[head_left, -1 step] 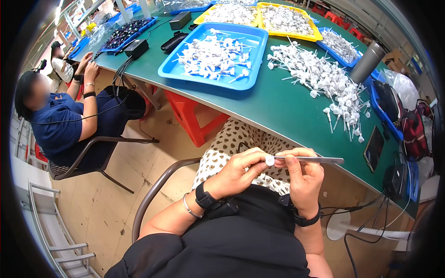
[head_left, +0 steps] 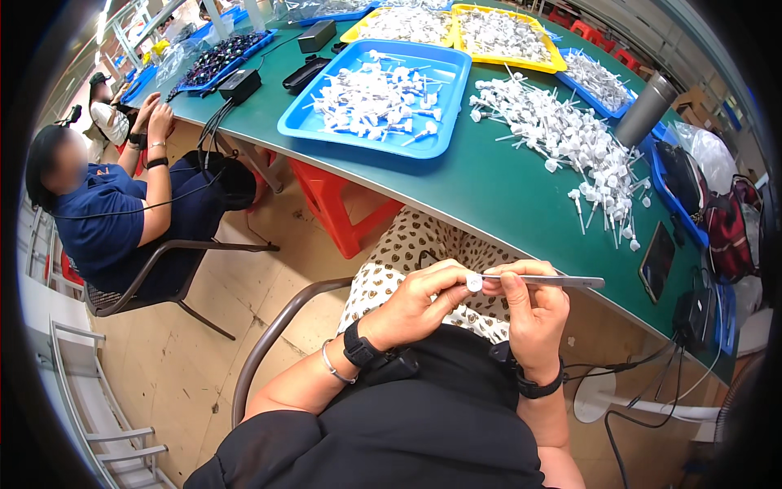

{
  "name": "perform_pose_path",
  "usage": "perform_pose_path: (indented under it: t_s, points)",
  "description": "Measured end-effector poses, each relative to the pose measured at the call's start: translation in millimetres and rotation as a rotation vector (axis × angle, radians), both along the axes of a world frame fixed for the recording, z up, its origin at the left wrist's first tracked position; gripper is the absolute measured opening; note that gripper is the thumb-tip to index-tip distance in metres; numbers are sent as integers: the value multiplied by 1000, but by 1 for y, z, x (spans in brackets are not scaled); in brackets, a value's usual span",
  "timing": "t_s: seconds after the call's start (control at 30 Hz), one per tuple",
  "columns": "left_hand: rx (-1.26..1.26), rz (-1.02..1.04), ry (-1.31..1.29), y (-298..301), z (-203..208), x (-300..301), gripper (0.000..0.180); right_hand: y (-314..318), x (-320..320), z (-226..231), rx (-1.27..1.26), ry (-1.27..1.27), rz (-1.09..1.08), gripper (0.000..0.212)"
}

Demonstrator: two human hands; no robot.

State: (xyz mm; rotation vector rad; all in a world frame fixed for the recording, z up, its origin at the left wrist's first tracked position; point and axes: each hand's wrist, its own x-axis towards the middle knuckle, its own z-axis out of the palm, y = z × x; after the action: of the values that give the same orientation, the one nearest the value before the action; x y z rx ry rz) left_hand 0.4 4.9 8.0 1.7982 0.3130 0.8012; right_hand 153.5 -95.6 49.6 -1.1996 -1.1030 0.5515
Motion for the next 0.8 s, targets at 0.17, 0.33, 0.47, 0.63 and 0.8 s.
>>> perform_pose_path:
  t_s: [0.17,0.33,0.47,0.63,0.8]
  points:
    - [110,61,-12,0,-3,2,19,0,-1,1,-42,-36,-34,12]
    - [138,102,14,0,-5,2,19,1,-3,0,-62,-22,-58,12]
    - [140,105,22,0,-5,1,18,2,-5,-2,-61,-3,-72,12]
    - [140,100,27,0,-6,0,17,2,-5,-1,-65,-38,-78,12]
    - [136,99,22,0,-5,1,16,2,-6,-1,-48,-69,-89,10]
